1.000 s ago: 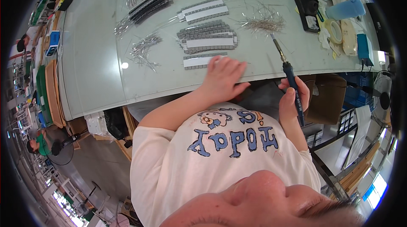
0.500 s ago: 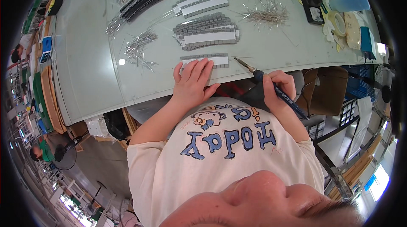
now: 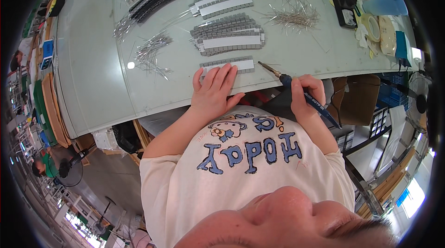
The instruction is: The person aligns electronic components on a workbench, uses a soldering iron to solder metal pins onto them, transfers more metal pins from a wooden tray onto the table, and solders pins to the remaining components.
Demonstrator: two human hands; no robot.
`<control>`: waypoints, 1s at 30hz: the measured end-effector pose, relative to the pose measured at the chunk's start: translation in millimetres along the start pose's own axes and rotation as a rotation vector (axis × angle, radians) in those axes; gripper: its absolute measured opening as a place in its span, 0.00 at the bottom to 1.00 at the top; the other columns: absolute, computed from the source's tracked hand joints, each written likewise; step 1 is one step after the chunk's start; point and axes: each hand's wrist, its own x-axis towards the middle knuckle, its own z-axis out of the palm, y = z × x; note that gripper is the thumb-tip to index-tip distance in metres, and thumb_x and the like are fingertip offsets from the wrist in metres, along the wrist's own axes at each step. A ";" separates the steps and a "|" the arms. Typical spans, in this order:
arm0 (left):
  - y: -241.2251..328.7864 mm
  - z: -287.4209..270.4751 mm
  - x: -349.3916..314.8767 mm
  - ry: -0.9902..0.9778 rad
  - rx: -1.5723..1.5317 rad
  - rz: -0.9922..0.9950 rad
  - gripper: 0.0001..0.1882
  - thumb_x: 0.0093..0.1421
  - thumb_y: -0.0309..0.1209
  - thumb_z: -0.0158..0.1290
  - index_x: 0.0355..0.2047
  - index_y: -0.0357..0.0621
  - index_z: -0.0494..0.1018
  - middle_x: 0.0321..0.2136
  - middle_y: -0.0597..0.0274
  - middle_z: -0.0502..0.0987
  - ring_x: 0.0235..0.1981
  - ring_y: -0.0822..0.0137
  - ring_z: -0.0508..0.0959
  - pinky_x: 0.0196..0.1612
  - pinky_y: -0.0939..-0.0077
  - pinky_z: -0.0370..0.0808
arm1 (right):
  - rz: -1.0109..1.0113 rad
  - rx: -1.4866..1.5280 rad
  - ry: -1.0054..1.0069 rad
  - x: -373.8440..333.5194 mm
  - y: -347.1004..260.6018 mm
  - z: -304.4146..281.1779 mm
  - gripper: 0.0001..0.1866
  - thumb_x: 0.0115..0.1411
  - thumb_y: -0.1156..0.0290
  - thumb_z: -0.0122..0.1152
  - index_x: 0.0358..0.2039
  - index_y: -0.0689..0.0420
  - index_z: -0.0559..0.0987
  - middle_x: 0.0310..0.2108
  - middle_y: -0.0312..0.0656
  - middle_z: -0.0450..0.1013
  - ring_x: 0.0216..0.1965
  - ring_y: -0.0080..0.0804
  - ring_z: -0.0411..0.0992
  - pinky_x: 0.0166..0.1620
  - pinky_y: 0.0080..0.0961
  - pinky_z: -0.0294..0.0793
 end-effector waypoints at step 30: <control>-97.8 -47.2 -72.6 0.214 0.042 -0.260 0.24 0.47 0.46 0.58 0.43 0.49 0.75 0.48 0.64 0.70 0.50 0.61 0.65 0.55 0.56 0.55 | 0.356 0.083 0.230 16.9 17.1 3.1 0.07 0.54 0.81 0.58 0.24 0.58 0.69 0.21 0.33 0.67 0.22 0.15 0.61 0.27 0.14 0.62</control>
